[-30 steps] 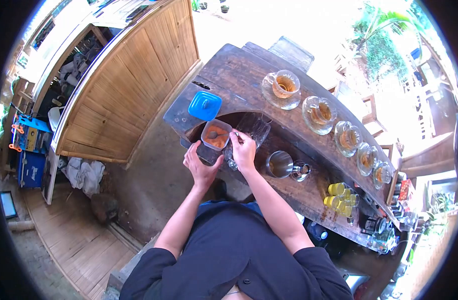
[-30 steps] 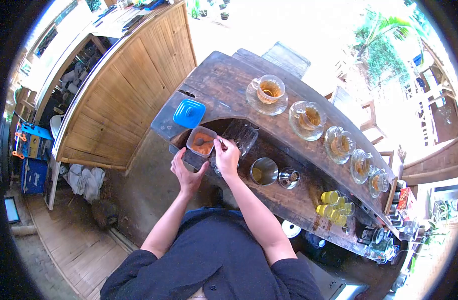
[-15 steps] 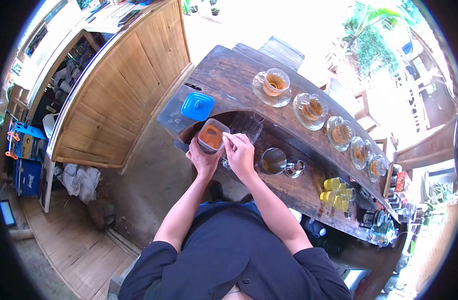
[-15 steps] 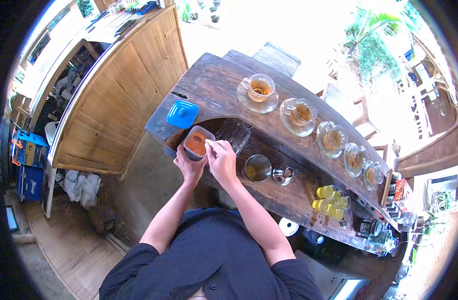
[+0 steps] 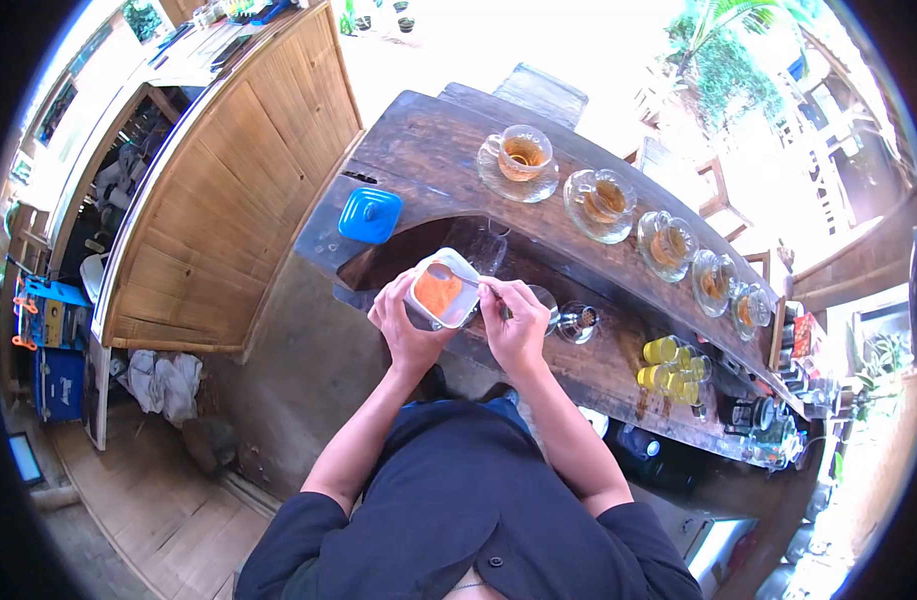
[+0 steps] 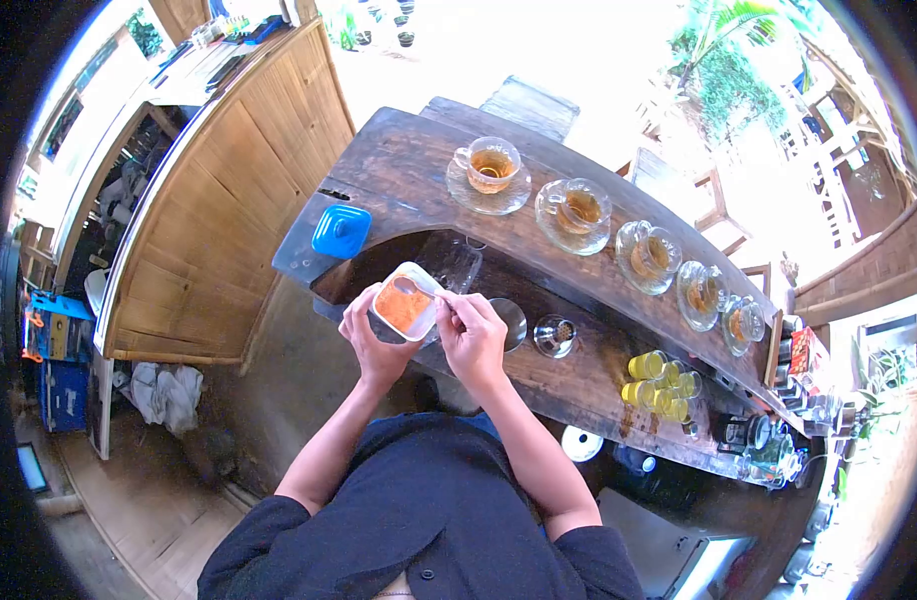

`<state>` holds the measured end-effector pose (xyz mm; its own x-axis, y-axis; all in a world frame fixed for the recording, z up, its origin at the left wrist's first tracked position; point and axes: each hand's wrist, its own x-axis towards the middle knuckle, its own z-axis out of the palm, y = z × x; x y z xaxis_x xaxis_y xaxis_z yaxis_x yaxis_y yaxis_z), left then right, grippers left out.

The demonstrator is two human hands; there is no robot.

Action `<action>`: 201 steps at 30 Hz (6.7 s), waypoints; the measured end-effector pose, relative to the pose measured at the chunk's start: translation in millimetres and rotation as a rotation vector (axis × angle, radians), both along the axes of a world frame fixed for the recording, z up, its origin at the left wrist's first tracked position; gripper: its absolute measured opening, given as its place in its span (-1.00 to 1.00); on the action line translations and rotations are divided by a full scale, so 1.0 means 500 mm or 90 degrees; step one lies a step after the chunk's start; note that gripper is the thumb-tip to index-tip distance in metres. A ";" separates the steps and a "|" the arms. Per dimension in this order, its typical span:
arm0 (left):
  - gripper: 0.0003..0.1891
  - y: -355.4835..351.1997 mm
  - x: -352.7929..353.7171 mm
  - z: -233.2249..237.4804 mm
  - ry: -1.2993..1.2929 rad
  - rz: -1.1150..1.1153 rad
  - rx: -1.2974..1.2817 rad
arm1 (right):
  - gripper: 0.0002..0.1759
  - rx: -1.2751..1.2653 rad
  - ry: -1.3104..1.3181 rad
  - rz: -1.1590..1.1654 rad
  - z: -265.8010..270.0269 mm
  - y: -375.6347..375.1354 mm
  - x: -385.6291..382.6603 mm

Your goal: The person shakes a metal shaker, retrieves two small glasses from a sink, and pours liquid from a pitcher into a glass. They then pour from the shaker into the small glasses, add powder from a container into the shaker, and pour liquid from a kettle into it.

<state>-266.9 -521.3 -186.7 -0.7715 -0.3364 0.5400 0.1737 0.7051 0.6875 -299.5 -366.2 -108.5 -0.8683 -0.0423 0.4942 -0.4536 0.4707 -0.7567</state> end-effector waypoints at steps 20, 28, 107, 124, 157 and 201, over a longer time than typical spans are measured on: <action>-0.03 0.109 -0.031 0.094 0.055 -0.140 -0.018 | -0.77 -0.466 -0.335 -0.059 0.021 0.143 0.006; 0.00 0.115 -0.032 0.094 0.029 -0.144 0.006 | -0.78 -0.533 -0.342 -0.106 0.042 0.187 0.025; -0.33 -0.070 -0.071 -0.118 -0.067 0.136 0.381 | -0.18 0.256 -0.014 0.339 -0.044 -0.235 -0.273; -0.55 -0.071 -0.070 -0.135 -0.130 0.127 0.478 | -0.28 0.411 -0.101 0.267 -0.051 -0.169 -0.172; 0.10 0.152 0.033 0.010 -0.102 -0.279 0.144 | -0.42 0.200 -0.155 -0.202 -0.120 0.352 0.016; -0.05 0.736 0.503 0.103 -0.232 -0.508 0.418 | -0.80 0.016 -0.081 -0.621 -0.046 1.037 0.816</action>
